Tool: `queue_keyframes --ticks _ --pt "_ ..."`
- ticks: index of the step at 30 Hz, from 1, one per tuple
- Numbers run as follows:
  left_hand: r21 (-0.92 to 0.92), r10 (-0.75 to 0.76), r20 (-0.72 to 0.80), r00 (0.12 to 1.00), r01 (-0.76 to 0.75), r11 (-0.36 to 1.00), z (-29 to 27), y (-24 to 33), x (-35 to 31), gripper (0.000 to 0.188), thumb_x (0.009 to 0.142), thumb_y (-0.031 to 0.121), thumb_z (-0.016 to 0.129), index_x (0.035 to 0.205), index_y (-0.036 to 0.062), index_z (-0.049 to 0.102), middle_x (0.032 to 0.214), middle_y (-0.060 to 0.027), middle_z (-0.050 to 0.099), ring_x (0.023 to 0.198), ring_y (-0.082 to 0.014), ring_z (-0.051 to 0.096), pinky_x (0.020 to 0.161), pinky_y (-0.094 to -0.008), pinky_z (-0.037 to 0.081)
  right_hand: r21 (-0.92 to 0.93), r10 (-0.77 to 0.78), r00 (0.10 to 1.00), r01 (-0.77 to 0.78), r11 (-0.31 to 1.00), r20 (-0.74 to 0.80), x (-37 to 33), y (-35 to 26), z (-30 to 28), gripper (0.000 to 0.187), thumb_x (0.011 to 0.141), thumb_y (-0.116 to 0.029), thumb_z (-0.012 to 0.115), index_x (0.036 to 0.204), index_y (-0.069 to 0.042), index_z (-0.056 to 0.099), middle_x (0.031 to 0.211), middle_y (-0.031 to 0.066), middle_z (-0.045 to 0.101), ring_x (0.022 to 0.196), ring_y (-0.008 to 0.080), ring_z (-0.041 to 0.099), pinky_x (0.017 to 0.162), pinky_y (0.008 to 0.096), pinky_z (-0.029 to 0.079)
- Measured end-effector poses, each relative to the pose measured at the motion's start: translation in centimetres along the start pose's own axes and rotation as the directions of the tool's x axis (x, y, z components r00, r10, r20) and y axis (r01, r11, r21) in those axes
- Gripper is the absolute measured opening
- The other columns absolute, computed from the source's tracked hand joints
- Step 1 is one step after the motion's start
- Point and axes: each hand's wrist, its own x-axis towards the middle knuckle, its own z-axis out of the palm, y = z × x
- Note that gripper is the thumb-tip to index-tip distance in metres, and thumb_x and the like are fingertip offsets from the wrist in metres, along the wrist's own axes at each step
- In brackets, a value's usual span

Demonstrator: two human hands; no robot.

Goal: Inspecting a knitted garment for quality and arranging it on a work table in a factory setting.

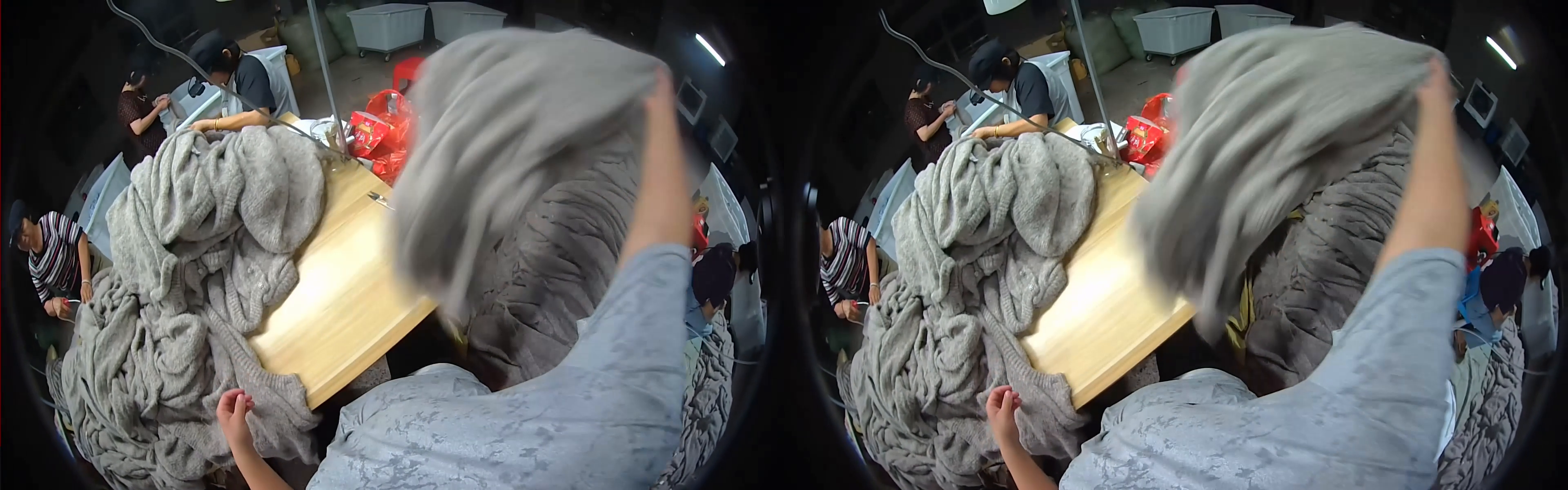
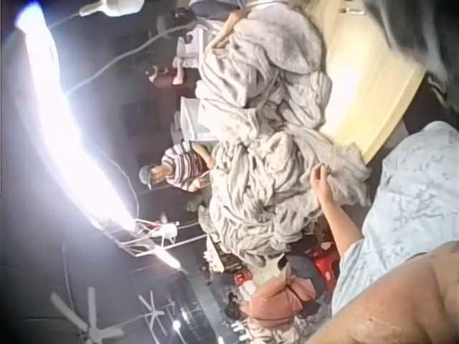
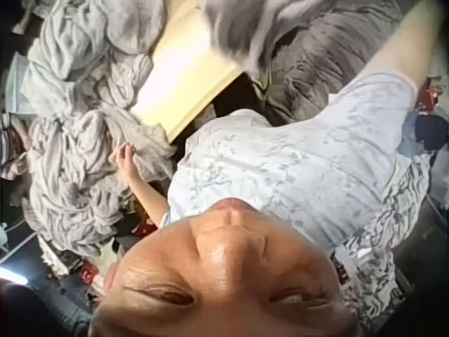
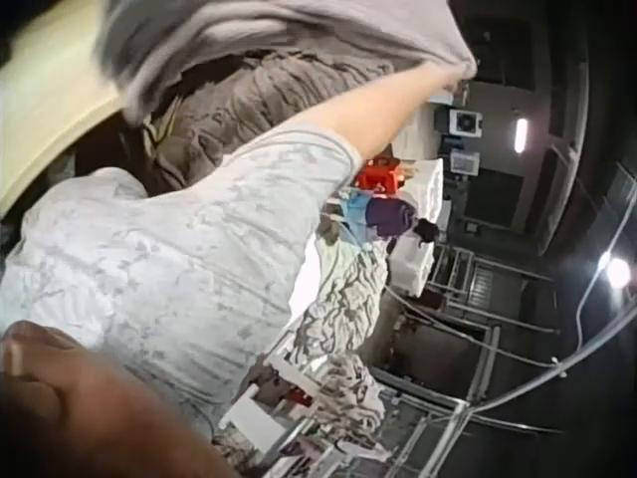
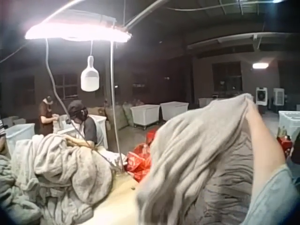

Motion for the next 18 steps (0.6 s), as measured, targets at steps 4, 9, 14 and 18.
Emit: queue_keyframes --ticks 4,9,14,18 --pt "-0.121 -0.01 -0.087 0.996 0.0 0.993 0.1 -0.4 0.8 0.009 0.087 0.01 0.056 0.091 0.0012 0.057 0.077 -0.0041 0.06 0.067 -0.0094 0.056 0.063 -0.0222 0.047 -0.548 -0.294 0.948 0.18 0.817 -0.126 -7.4 -2.7 -1.5 0.077 0.07 -0.029 0.075 0.127 0.008 0.038 0.127 0.0196 0.046 0.116 0.0285 0.045 0.099 0.0398 0.035" --pt "0.017 0.121 0.149 0.981 -0.125 0.992 5.6 1.9 4.0 0.008 0.086 0.006 0.057 0.091 0.0 0.057 0.081 -0.0038 0.06 0.071 -0.0102 0.056 0.066 -0.0235 0.046 -0.776 -0.138 0.99 0.094 0.624 0.01 -9.3 10.9 -18.6 0.033 0.08 -0.02 0.063 0.106 -0.001 0.055 0.088 0.0055 0.06 0.076 0.0157 0.055 0.067 0.0298 0.044" --pt "0.299 0.106 0.155 0.982 -0.149 0.942 5.2 3.0 3.4 0.01 0.082 0.002 0.059 0.091 0.0 0.056 0.085 -0.0067 0.06 0.08 -0.016 0.057 0.074 -0.0276 0.045 -0.606 0.313 0.949 -0.278 0.746 -0.05 -27.4 29.1 -25.2 0.01 0.081 -0.012 0.051 0.076 -0.006 0.058 0.057 0.0033 0.053 0.046 0.0121 0.048 0.041 0.0265 0.037" --pt "0.889 0.405 0.083 0.911 -0.251 0.383 1.4 3.2 1.6 0.027 0.068 -0.001 0.061 0.095 0.0007 0.055 0.114 -0.0215 0.05 0.104 -0.0378 0.047 0.087 -0.0428 0.04 -0.602 0.715 0.697 -0.594 0.533 -0.054 -40.4 32.8 -20.9 0.011 0.083 -0.011 0.053 0.09 -0.004 0.06 0.076 0.0076 0.062 0.062 0.0162 0.06 0.052 0.0258 0.048"
